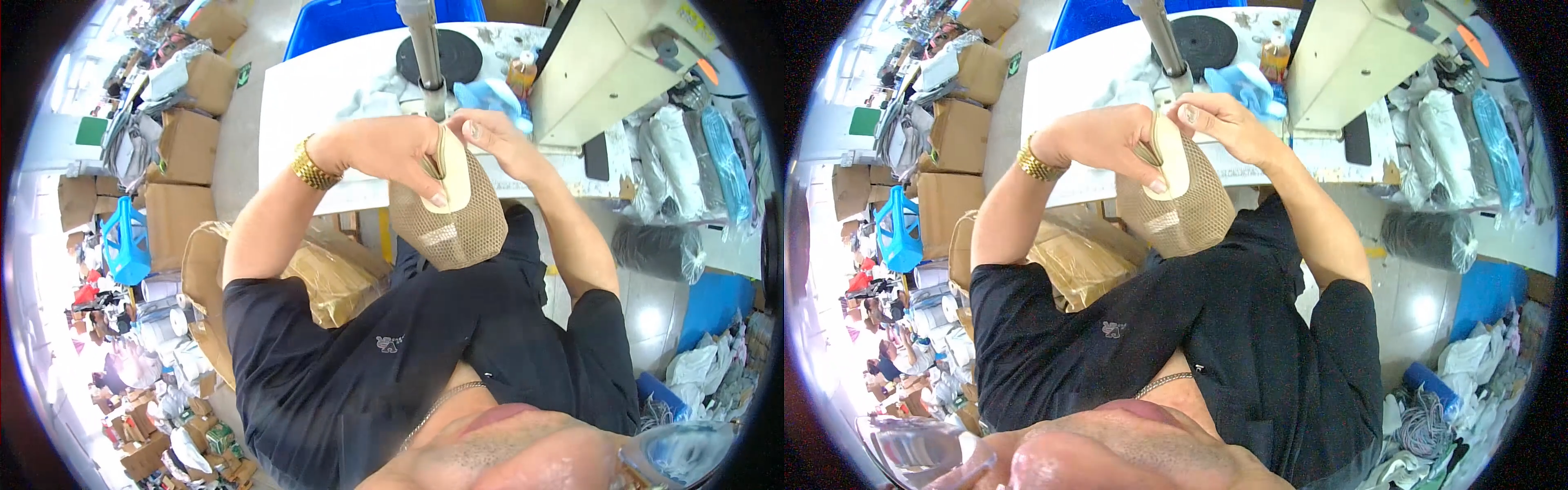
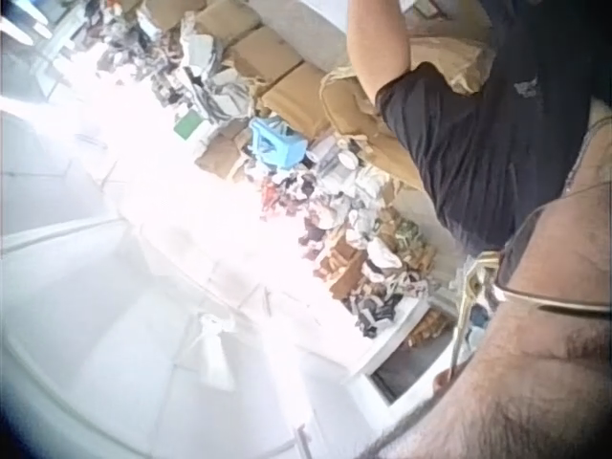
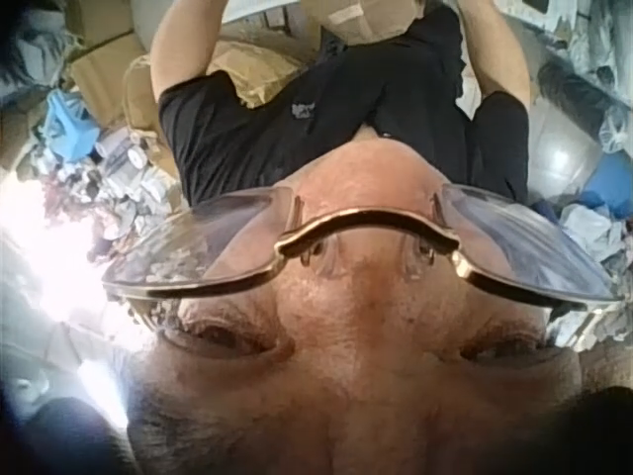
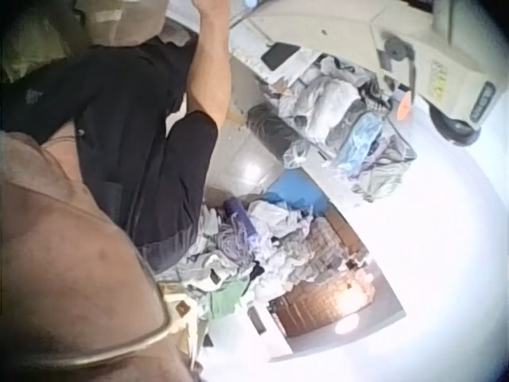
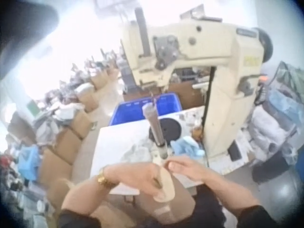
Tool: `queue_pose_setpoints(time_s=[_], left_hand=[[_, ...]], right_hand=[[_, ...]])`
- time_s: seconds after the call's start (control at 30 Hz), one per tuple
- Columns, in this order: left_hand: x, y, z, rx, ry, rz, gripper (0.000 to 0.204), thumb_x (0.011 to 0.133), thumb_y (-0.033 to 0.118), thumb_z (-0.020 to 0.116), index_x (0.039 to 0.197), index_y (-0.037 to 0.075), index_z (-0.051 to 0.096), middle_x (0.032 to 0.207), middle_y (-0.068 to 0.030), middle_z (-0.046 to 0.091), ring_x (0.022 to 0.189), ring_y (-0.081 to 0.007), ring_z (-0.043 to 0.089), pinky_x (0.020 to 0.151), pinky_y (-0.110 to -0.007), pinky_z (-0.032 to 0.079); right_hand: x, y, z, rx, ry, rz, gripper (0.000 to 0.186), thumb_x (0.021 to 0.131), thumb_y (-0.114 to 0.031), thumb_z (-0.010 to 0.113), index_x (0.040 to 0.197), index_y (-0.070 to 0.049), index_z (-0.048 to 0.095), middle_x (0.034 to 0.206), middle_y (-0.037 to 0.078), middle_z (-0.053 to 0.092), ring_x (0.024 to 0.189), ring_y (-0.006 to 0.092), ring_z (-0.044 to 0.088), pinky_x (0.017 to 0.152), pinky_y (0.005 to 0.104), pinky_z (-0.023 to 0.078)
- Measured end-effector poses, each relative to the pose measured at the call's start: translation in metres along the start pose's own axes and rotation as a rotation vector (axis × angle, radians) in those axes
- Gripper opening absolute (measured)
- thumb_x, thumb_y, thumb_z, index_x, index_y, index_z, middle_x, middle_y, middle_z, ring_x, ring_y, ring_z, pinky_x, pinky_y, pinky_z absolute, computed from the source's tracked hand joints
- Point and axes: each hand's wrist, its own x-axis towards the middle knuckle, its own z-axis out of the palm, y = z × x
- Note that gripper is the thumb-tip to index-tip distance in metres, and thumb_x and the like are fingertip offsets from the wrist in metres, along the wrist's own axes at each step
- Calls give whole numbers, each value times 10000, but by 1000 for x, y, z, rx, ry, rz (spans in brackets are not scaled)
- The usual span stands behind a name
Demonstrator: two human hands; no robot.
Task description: Sewing mesh and leather components together to form a shoe upper using an industrial sewing machine.
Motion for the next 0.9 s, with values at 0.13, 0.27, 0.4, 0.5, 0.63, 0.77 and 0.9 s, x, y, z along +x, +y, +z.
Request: queue_pose_setpoints(time_s=[0.13,0.27,0.4,0.5,0.63,0.77,0.9], left_hand=[[-1,11,-37,-103,-25,4,284,834,151,811,1036,-34,738,986,-74,757,892,-115,678,807,-283,543],[-2,21,-54,-50,-60,-48,310,826,180,828,1037,-32,747,965,-70,760,861,-108,679,789,-269,543],[-9,26,-83,21,-119,-122,330,817,196,839,1038,-34,750,930,-54,760,814,-91,671,743,-256,541],[-15,23,-106,111,37,-201,374,819,243,848,1030,-47,744,890,-28,748,769,-53,637,666,-226,522],[-17,36,-122,187,197,-184,417,819,360,844,947,-26,753,779,11,696,708,-41,602,615,-222,481],[-18,31,-127,230,238,-213,438,821,404,841,912,-16,755,724,30,656,662,-46,579,587,-222,461],[-18,28,-130,319,336,-332,449,830,450,824,822,8,750,654,54,593,605,-40,542,555,-217,432]], right_hand=[[38,-23,-6,48,253,-388,566,1035,-511,500,1192,7,664,1096,77,689,1099,189,610,1018,350,456],[55,-26,-15,-10,131,-201,565,1046,-516,473,1059,7,685,978,71,673,969,143,575,934,335,454],[51,-23,-38,-110,201,-173,438,1033,-425,568,823,-41,599,737,-45,471,728,61,419,651,261,375],[70,-42,-62,-240,328,-304,398,1021,-392,606,794,-65,594,715,-77,431,694,39,393,606,247,336],[88,-55,-85,-187,273,-197,294,1032,-338,595,863,-97,598,812,-103,525,798,-1,456,728,199,382],[98,-49,-82,-40,292,-161,281,1027,-336,602,869,-104,597,810,-107,525,794,-14,463,726,192,382],[111,-42,-82,45,365,-150,268,1024,-346,606,916,-102,630,833,-106,563,783,-11,488,711,192,396]])
